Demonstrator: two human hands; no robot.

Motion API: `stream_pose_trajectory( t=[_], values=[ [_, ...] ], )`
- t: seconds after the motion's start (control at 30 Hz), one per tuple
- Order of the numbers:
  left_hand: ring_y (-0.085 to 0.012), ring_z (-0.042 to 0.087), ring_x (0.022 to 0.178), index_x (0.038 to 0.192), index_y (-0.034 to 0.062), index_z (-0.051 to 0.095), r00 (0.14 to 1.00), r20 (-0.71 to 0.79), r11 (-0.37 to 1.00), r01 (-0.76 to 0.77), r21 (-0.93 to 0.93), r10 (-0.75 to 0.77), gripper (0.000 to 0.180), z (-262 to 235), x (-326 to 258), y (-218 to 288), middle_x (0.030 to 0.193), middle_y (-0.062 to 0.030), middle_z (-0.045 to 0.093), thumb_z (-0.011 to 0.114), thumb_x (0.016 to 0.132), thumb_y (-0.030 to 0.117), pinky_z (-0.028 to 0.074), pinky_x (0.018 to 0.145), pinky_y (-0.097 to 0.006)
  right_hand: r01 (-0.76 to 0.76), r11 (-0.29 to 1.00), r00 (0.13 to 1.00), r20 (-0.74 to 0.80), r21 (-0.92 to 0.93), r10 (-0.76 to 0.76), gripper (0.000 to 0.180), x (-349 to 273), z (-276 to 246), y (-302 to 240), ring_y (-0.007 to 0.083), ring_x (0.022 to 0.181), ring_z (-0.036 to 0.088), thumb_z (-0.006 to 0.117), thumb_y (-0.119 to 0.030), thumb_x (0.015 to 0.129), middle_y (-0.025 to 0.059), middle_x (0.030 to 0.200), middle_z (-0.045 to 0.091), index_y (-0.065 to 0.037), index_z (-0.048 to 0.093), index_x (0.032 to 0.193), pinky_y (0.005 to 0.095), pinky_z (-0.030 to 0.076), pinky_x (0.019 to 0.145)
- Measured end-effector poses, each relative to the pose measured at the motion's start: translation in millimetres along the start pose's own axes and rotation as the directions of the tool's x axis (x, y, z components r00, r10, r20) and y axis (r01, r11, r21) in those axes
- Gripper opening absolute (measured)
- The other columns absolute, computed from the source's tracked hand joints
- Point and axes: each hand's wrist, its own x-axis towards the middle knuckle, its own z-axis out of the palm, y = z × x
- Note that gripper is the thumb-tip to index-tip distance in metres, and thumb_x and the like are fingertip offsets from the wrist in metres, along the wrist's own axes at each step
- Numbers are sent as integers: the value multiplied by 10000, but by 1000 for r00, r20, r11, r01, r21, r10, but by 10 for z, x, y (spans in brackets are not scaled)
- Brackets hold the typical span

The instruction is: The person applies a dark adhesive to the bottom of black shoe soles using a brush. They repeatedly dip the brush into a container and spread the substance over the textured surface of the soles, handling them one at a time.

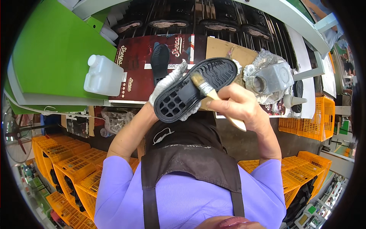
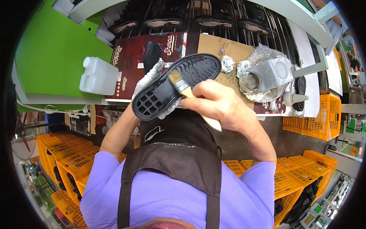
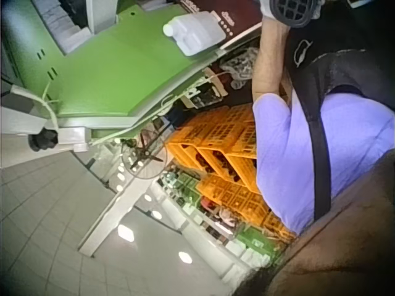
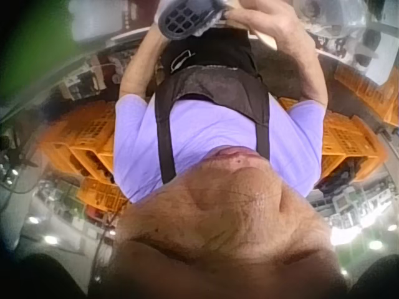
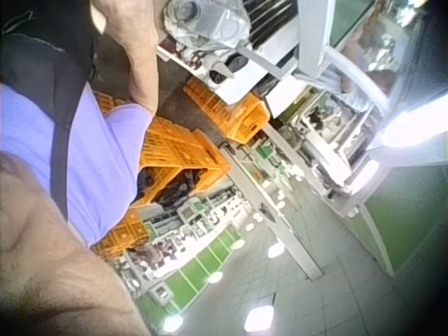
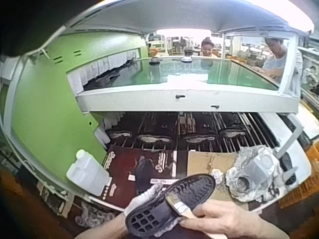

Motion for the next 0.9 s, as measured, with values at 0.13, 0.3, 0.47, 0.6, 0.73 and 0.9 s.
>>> stream_pose_trajectory(
  t=[0.13,0.3,0.47,0.6,0.73,0.9],
  values=[
    [-304,637,543,1177,26,519,973,-221,997,-69,-16,64,600,72,92,-59,839,-191,647,364,922,546,540,379,-367,47,991,999,14,121,-50,265,-7,30,15,218,724,570,647,-42,717,60,827,543,-84,657,978,307,481,610],
    [-312,668,676,1269,19,445,999,-26,998,-35,45,37,576,-104,39,-30,1024,-243,609,350,949,489,590,517,-374,-36,997,996,-75,70,41,247,-38,-52,170,216,696,577,704,7,694,56,802,551,-68,665,926,307,478,591],
    [-340,655,642,1285,45,444,995,-95,997,-3,82,11,604,-81,30,-56,960,-263,612,330,939,526,568,464,-390,-196,980,959,-202,38,200,224,-122,-79,272,201,676,580,680,57,723,79,774,586,-46,659,921,295,466,598],
    [-359,643,621,1292,77,448,994,-107,1000,-11,19,13,618,-117,20,-98,950,-270,606,301,932,558,551,445,-418,-269,963,921,-299,-28,249,197,-145,-41,293,201,671,583,660,62,741,88,762,589,-23,654,918,290,465,601],
    [-347,645,709,1292,86,446,989,-148,1000,-15,-8,13,614,-94,42,-187,985,-239,603,308,929,562,558,489,-437,-344,936,872,-398,-81,286,191,-150,86,296,223,643,592,662,56,747,105,748,581,-14,639,923,305,468,566],
    [-262,641,769,1231,73,477,984,-123,877,-58,477,131,574,-180,75,-305,963,-175,616,362,927,546,564,620,-386,-399,916,794,-511,-30,329,139,-94,258,293,227,642,619,663,26,764,121,746,624,-2,644,899,295,478,572]
  ],
)
